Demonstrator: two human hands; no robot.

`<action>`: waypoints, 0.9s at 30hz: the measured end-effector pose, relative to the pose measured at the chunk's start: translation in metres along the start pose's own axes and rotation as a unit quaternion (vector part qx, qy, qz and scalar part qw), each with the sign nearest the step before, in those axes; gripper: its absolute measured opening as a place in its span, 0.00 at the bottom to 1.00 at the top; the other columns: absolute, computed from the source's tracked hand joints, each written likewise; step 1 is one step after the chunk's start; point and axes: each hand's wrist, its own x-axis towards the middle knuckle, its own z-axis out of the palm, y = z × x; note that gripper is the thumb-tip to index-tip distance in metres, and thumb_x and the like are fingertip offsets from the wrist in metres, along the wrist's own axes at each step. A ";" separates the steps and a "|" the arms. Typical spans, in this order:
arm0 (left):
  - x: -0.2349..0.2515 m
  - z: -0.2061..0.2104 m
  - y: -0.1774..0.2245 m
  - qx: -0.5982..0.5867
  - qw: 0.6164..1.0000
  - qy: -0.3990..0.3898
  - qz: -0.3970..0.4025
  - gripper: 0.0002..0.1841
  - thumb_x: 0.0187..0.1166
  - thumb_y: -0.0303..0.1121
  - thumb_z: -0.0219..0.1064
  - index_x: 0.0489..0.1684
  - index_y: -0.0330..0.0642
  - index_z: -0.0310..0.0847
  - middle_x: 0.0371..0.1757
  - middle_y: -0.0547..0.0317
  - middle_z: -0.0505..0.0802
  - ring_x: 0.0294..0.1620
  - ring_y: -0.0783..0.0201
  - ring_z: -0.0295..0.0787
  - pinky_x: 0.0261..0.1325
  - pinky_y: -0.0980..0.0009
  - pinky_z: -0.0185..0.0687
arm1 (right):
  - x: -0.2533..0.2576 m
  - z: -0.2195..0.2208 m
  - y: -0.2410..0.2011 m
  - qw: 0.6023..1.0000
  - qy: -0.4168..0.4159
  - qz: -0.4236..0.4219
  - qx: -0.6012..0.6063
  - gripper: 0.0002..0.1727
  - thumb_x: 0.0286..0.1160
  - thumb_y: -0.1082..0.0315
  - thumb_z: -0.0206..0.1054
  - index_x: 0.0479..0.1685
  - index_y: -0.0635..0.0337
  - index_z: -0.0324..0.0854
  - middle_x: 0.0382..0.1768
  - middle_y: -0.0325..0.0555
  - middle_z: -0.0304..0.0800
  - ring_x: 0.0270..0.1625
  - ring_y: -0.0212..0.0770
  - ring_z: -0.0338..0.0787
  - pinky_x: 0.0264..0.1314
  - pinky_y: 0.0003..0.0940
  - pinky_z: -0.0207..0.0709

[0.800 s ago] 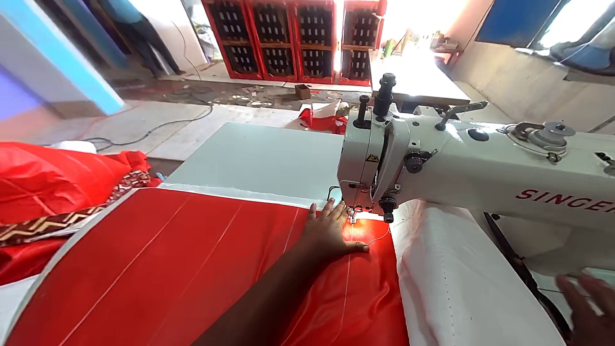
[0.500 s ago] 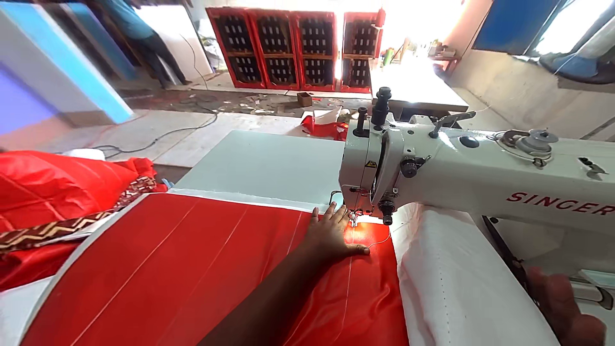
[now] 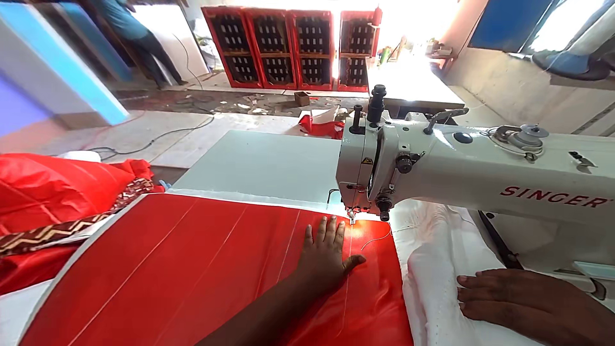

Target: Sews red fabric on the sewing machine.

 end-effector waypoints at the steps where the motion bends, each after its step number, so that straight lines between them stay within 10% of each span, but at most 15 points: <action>1: -0.001 0.000 0.001 0.005 1.000 -0.010 -0.005 0.59 0.74 0.81 0.37 0.97 0.39 0.40 0.98 0.46 0.45 0.99 0.47 0.27 0.92 0.37 0.20 | 0.000 0.000 0.001 1.000 -0.001 0.002 0.002 0.16 0.91 0.61 0.52 0.62 0.46 0.84 0.59 0.41 0.95 0.71 0.40 0.88 0.76 0.33 0.75; 8: 0.024 -0.015 0.004 0.015 0.999 -0.023 -0.018 0.67 0.65 0.85 0.50 0.96 0.37 0.41 0.98 0.43 0.46 0.98 0.44 0.28 0.92 0.36 0.24 | -0.001 0.006 0.027 0.999 0.030 0.033 0.010 0.18 0.87 0.50 0.53 0.58 0.45 0.85 0.56 0.37 0.96 0.69 0.35 0.89 0.76 0.33 0.77; 15: 0.050 -0.025 -0.001 0.015 1.000 -0.010 -0.012 0.64 0.67 0.83 0.51 0.93 0.33 0.51 0.97 0.42 0.49 0.98 0.44 0.35 0.92 0.37 0.26 | -0.004 0.014 0.033 0.993 0.035 0.105 0.051 0.18 0.79 0.60 0.57 0.59 0.51 0.88 0.59 0.42 0.95 0.71 0.47 0.88 0.79 0.48 0.75; 27: 0.066 -0.027 -0.006 0.035 0.999 0.031 0.003 0.61 0.69 0.82 0.51 0.88 0.30 0.61 0.95 0.38 0.54 0.98 0.44 0.38 0.94 0.40 0.24 | -0.019 0.035 0.061 0.987 0.106 0.110 0.051 0.20 0.81 0.47 0.57 0.57 0.46 0.87 0.61 0.31 0.94 0.76 0.32 0.83 0.85 0.36 0.69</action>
